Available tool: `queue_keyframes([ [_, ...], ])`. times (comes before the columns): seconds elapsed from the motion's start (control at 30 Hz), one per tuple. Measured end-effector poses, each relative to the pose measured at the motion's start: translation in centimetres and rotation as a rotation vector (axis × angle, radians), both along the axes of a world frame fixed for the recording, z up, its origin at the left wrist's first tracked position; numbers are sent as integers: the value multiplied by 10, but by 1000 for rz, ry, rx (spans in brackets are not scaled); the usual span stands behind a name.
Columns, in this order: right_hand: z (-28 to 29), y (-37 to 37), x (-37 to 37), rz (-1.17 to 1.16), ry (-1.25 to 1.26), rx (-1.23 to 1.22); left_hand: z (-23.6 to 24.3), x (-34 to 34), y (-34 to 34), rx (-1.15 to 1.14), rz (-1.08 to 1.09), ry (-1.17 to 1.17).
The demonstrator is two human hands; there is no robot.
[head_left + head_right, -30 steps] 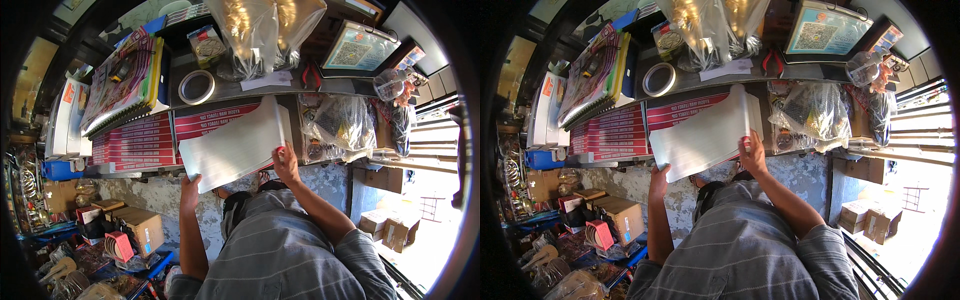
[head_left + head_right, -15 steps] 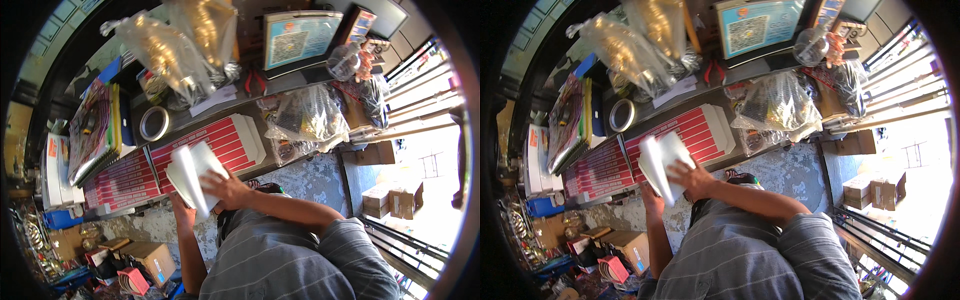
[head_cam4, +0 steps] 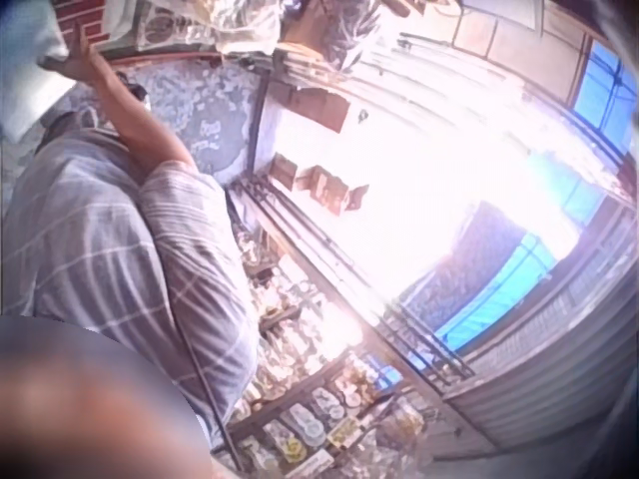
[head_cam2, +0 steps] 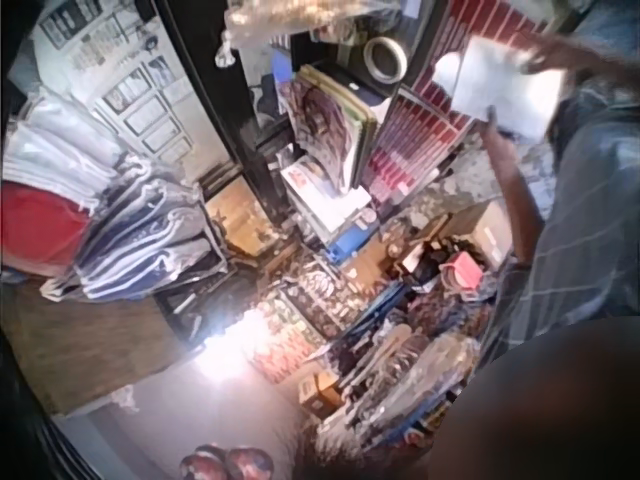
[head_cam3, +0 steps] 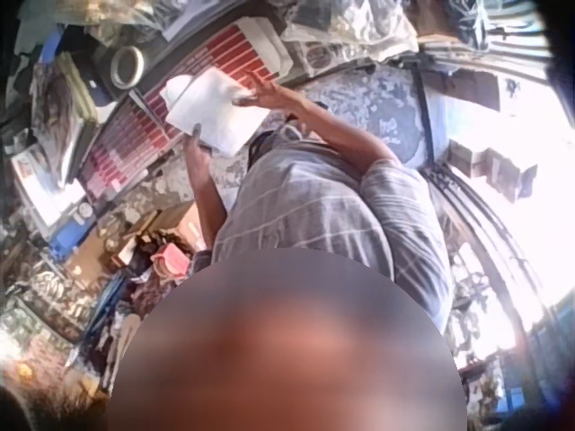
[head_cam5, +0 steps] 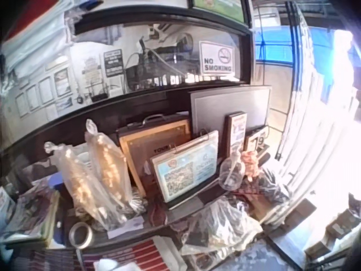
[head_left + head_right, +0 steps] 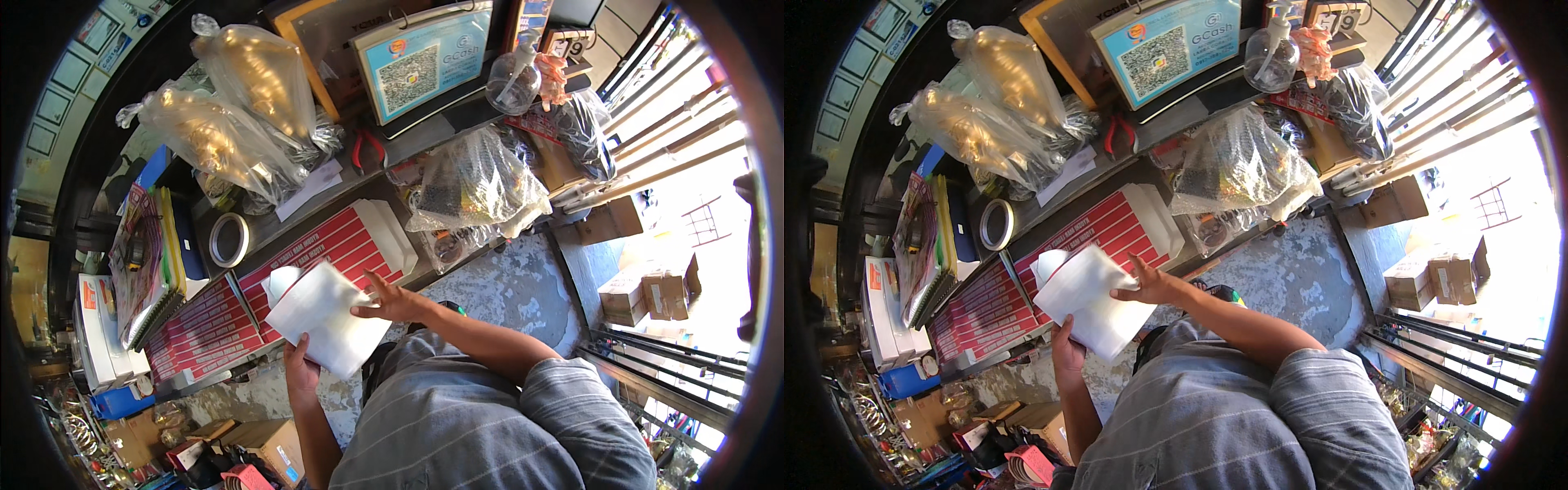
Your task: The person repeatedly folds large red-and-white printed paper sheets in half and stacks them on a cluttered workbench. The person handles the sheets one at a time, aligning edges before folding and placing each folded sheet onto a growing stack.
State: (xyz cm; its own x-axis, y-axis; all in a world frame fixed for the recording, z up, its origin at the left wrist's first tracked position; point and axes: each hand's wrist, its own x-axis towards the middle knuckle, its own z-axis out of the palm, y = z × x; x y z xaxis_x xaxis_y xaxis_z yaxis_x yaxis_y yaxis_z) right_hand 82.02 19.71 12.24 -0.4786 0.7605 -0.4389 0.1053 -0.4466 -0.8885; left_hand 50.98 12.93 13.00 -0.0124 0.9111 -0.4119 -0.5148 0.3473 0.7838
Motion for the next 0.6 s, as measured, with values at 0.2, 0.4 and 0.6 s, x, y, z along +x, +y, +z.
queue_keyframes([
  [0.2, 13, -6, 40, -7, 404, -201, 22, 42, 7, -4, -85, -221],
  [0.4, 57, -19, 73, -294, 510, 0, 37, 63, 5, 50, -160, -80],
  [0.6, 106, -10, 94, -225, 149, 291, 59, 50, 15, 179, -249, 285],
])
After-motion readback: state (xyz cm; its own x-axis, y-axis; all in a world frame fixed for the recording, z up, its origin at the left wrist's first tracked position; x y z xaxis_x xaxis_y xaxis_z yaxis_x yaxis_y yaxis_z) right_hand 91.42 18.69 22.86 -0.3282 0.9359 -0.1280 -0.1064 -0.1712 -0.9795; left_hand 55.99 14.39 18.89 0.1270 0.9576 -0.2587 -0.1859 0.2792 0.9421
